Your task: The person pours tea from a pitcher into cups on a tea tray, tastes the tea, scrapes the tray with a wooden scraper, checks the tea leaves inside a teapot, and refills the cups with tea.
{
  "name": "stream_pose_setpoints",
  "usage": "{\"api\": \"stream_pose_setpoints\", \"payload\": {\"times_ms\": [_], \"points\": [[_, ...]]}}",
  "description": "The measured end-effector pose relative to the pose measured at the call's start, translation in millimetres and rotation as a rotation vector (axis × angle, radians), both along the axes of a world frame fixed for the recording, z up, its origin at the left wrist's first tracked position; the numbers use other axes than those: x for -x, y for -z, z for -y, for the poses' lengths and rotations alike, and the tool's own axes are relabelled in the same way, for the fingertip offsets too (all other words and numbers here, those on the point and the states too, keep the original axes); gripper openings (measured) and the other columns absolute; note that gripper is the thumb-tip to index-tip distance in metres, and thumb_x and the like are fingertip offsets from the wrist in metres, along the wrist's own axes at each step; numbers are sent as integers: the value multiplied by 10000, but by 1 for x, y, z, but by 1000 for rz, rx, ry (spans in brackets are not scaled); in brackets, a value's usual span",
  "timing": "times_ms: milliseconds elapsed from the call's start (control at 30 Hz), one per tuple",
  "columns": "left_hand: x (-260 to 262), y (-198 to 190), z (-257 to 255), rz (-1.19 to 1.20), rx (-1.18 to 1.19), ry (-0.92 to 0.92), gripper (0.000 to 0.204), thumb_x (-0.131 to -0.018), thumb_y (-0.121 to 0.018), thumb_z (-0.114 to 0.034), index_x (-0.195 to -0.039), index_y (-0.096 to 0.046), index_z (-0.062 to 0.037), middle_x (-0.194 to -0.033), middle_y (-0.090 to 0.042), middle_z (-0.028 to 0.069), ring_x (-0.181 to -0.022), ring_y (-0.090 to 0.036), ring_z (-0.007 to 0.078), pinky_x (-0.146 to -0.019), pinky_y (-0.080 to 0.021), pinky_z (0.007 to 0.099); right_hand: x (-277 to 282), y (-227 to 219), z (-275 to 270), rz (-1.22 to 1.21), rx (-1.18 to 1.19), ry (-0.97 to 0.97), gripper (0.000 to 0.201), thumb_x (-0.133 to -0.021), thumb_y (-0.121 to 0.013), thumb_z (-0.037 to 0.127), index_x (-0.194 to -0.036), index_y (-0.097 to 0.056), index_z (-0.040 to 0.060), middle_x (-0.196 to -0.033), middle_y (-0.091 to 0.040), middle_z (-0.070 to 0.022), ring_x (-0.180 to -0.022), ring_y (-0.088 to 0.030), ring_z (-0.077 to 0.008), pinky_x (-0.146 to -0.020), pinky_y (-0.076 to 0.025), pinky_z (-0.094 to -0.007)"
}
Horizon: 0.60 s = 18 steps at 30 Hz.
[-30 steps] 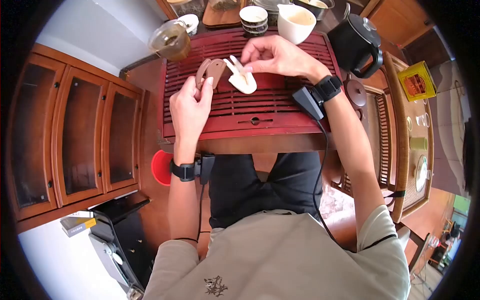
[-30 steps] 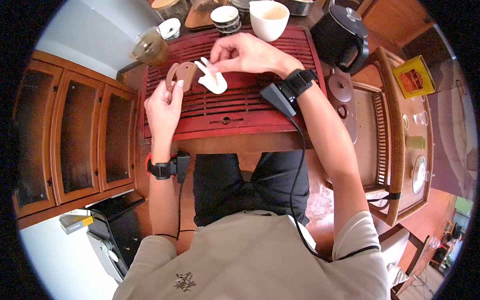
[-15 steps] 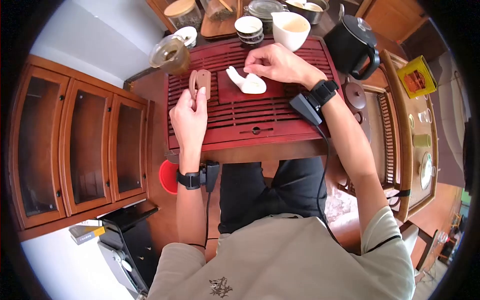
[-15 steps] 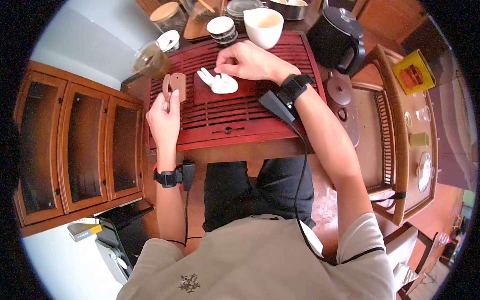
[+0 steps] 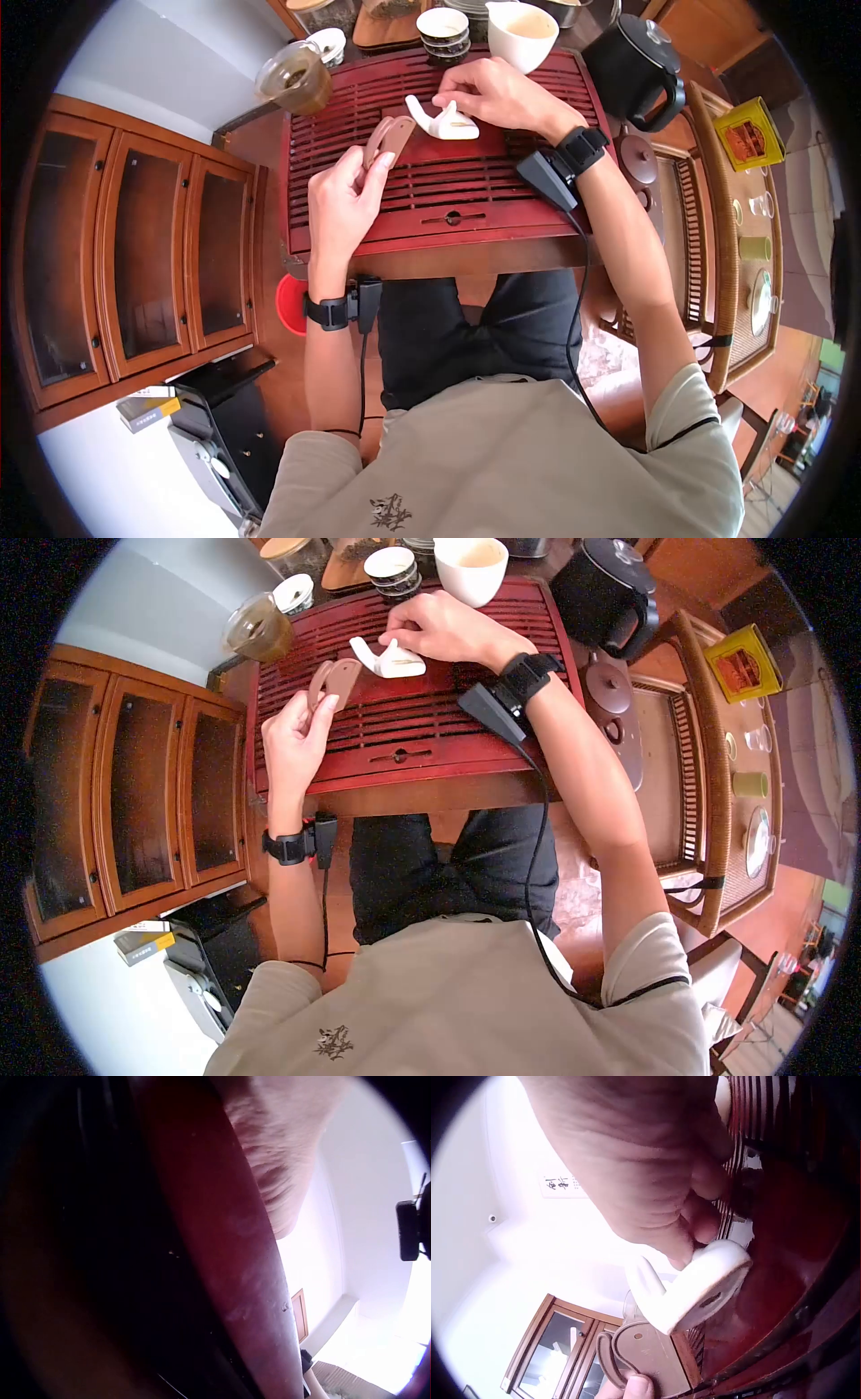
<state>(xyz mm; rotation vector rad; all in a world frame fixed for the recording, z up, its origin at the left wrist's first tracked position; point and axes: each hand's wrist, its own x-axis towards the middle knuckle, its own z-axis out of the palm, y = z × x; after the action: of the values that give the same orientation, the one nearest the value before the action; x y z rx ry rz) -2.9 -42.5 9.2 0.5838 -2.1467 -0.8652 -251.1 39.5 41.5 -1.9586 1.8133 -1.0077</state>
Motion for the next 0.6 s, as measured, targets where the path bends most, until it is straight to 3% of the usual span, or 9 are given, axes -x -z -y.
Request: {"api": "stream_pose_setpoints", "payload": {"times_ms": [133,200,233,267,333,400,433,567,600], "points": [[5,-3,5,-41,70,-48,325,-884,-708,-168,-700,-496,-3,-498,-385,122,-432,-318,205,-427,-327,341,0,0,1,-10,-45,19,250,-918,-638,230,-909,-677,-16,-716,-655,-101,-649,-605,-180,-629,-484,-338],[-1,-5,5,59,126,-168,318,-895,-696,-165,-707,-502,3,-509,-409,124,-441,-334,177,-435,-342,338,-1,0,0,78,-53,-11,269,-918,-654,254,-871,-672,-10,-682,-637,-74,-619,-576,-145,-598,-469,-312],[4,-5,6,-50,53,-172,315,-905,-685,-170,-710,-512,7,-518,-436,129,-451,-362,143,-444,-357,335,-2,0,0,88,-46,-10,272,-918,-660,258,-851,-666,-6,-671,-633,-69,-613,-568,-129,-585,-462,-302],[0,-9,3,29,-13,-211,190,-949,-641,-164,-874,-647,11,-615,-493,-69,-595,-384,6,-499,-332,216,-2,0,1,99,-42,-16,278,-918,-666,262,-830,-660,-1,-661,-629,-63,-606,-560,-113,-572,-454,-291],[5,-4,5,-102,-55,-218,326,-908,-682,-204,-705,-524,-4,-521,-472,147,-431,-428,160,-451,-368,345,-7,-5,-2,36,-47,6,256,-910,-681,238,-806,-650,6,-660,-630,-49,-611,-553,-94,-564,-449,-283],[-1,-9,5,108,80,-272,330,-905,-682,-215,-710,-519,-4,-522,-478,148,-422,-448,227,-455,-369,366,-6,-5,0,70,12,-14,244,-890,-708,224,-797,-648,7,-649,-620,-30,-605,-535,-83,-554,-436,-288],[1,-4,7,92,93,-269,340,-900,-684,-220,-703,-512,-4,-515,-469,146,-425,-444,281,-456,-366,386,-7,-5,0,70,43,-38,241,-868,-735,225,-784,-648,16,-642,-605,-15,-600,-510,-77,-539,-413,-280],[1,0,8,76,65,-228,342,-900,-682,-214,-692,-512,-2,-495,-451,130,-410,-421,248,-439,-356,381,-8,-7,-4,232,-152,-146,237,-859,-746,205,-744,-618,42,-636,-541,38,-587,-457,-50,-533,-375,-245],[1,-1,8,90,48,-228,340,-898,-684,-212,-693,-514,-1,-492,-450,126,-406,-414,233,-436,-353,375,-9,-11,-6,263,-251,-173,195,-855,-746,188,-789,-649,32,-664,-577,31,-610,-473,-51,-551,-386,-251]]}}
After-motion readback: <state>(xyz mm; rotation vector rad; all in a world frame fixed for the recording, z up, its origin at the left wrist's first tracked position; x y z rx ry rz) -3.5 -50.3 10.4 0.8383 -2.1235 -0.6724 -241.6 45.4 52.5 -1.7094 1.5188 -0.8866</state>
